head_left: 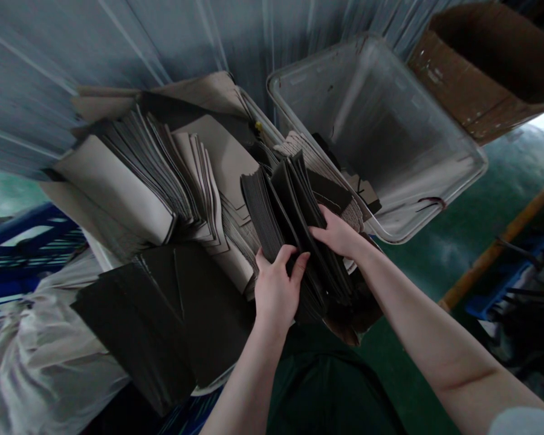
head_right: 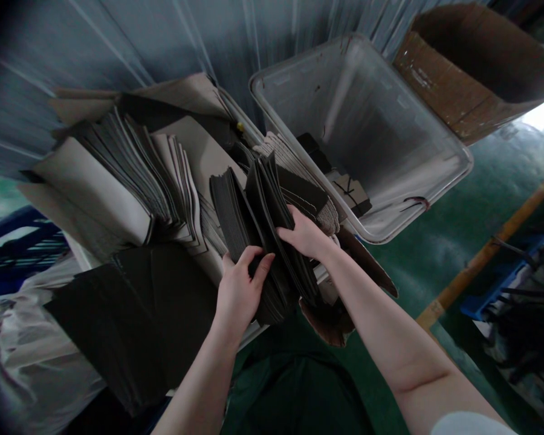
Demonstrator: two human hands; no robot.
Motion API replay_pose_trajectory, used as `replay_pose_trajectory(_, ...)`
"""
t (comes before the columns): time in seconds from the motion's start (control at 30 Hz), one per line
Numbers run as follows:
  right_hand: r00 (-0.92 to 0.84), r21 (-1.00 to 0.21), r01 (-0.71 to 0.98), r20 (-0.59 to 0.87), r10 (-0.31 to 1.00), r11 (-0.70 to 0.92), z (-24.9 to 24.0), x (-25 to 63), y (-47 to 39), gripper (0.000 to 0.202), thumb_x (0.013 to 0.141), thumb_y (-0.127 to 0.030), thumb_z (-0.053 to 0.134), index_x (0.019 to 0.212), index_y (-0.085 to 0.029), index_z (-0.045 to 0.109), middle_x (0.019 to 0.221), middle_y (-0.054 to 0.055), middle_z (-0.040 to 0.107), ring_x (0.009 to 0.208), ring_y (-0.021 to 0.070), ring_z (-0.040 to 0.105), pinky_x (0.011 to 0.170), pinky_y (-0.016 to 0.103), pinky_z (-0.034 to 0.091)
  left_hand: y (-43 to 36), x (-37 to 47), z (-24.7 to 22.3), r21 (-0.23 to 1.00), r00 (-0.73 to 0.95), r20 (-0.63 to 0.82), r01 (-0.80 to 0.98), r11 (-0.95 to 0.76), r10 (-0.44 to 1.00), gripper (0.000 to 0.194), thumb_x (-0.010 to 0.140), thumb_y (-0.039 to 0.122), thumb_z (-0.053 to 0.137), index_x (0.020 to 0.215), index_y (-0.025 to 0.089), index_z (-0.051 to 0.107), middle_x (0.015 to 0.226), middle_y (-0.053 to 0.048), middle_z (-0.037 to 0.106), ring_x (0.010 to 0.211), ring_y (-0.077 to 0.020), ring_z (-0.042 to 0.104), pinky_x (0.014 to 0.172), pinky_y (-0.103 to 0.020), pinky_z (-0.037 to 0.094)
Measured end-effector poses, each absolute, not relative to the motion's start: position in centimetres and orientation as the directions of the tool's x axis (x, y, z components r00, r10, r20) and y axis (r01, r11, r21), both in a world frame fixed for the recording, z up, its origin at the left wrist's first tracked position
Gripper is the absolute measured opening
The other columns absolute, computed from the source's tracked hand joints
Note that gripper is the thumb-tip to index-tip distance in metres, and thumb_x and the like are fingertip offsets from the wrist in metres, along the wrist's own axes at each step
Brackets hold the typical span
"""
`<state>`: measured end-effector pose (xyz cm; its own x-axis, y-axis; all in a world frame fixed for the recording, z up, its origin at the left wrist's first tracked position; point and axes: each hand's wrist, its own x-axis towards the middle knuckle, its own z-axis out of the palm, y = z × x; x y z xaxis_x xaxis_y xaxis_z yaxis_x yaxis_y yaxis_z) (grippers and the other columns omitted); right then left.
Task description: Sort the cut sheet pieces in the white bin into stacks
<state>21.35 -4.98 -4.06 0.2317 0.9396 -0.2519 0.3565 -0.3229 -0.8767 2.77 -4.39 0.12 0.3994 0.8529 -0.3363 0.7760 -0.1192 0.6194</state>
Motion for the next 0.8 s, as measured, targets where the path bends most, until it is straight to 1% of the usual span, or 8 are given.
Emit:
replay_pose_trajectory(0.23,0.207,-0.876,0.339,-0.287,0.935,-0.344,-3.4,20.2,-4.8,0.059,0.072,-0.021,0.063,0.127,-0.018,0.043,0.117,0.005,0.061,0.107,0.0187,0.057,0.095,0.034,0.043,-4.5,2.8,0.2,0.589,0.366,-0.340,0.801,-0.108,0.866,0.046,0.081,0.064,0.037,0.099,0.028,0.059,0.110,-0.010,0.043,0.104,-0.0271,0.053,0.082,-0.037,0.047)
replay_pose_trajectory(0.4,0.198,-0.880,0.325,-0.293,0.935,-0.345,-3.2,19.8,-4.8,0.062,0.071,-0.021,0.064,0.129,-0.018,0.041,0.118,0.005,0.060,0.108,0.0188,0.057,0.096,0.034,0.042,-4.6,3.1,0.2,0.573,0.352,-0.345,0.813,-0.101,0.870,0.042,0.081,0.062,0.042,0.097,0.027,0.058,0.111,-0.008,0.045,0.094,-0.0232,0.058,0.080,-0.037,0.049)
replay_pose_trajectory(0.5,0.213,-0.878,0.324,-0.296,0.931,-0.353,-3.2,19.8,-4.9,0.061,0.071,-0.022,0.065,0.127,-0.018,0.043,0.118,0.005,0.060,0.107,0.0194,0.057,0.096,0.034,0.042,-4.7,3.2,0.2,0.593,0.323,-0.322,0.802,-0.076,0.890,0.037,0.083,0.054,0.046,0.107,0.028,0.053,0.113,-0.008,0.046,0.093,-0.0225,0.058,0.079,-0.038,0.050)
replay_pose_trajectory(0.57,0.216,-0.878,0.307,-0.312,0.925,-0.367,-3.3,19.7,-5.0,0.058,0.072,-0.024,0.065,0.126,-0.019,0.044,0.115,0.005,0.062,0.104,0.0192,0.059,0.093,0.034,0.044,-4.7,3.3,0.3,0.638,0.315,-0.267,0.766,-0.078,0.911,0.043,0.083,0.044,0.051,0.122,0.028,0.041,0.121,-0.008,0.045,0.107,-0.0242,0.054,0.083,-0.039,0.049)
replay_pose_trajectory(0.6,0.216,-0.879,0.291,-0.325,0.921,-0.379,-3.3,19.6,-5.0,0.057,0.074,-0.026,0.064,0.126,-0.019,0.043,0.112,0.004,0.064,0.101,0.0190,0.060,0.091,0.034,0.045,-4.7,3.3,0.4,0.654,0.317,-0.241,0.751,-0.088,0.917,0.050,0.083,0.040,0.052,0.129,0.028,0.035,0.128,-0.009,0.041,0.116,-0.0252,0.049,0.086,-0.040,0.049)
replay_pose_trajectory(0.67,0.214,-0.878,0.270,-0.345,0.914,-0.395,-3.3,19.4,-5.1,0.054,0.077,-0.031,0.063,0.126,-0.021,0.044,0.107,0.003,0.065,0.096,0.0189,0.062,0.087,0.035,0.047,-4.8,3.3,0.6,0.656,0.335,-0.224,0.746,-0.112,0.915,0.055,0.084,0.034,0.051,0.134,0.031,0.029,0.143,-0.011,0.025,0.126,-0.0275,0.041,0.089,-0.040,0.048)
replay_pose_trajectory(0.73,0.225,-0.879,0.272,-0.338,0.914,-0.392,-3.4,19.2,-5.2,0.051,0.079,-0.036,0.061,0.125,-0.022,0.045,0.107,0.004,0.065,0.097,0.0197,0.062,0.088,0.036,0.047,-4.8,3.3,0.7,0.621,0.359,-0.249,0.772,-0.136,0.899,0.047,0.086,0.034,0.047,0.132,0.034,0.037,0.150,-0.010,0.007,0.125,-0.0303,0.043,0.088,-0.040,0.048)
replay_pose_trajectory(0.8,0.239,-0.885,0.278,-0.312,0.920,-0.373,-3.3,19.0,-5.2,0.049,0.081,-0.042,0.060,0.124,-0.021,0.047,0.111,0.005,0.063,0.102,0.0207,0.060,0.092,0.037,0.045,-4.7,3.4,0.7,0.583,0.385,-0.267,0.794,-0.170,0.883,0.038,0.088,0.036,0.043,0.126,0.035,0.046,0.151,-0.009,0.000,0.117,-0.0305,0.051,0.087,-0.041,0.048)
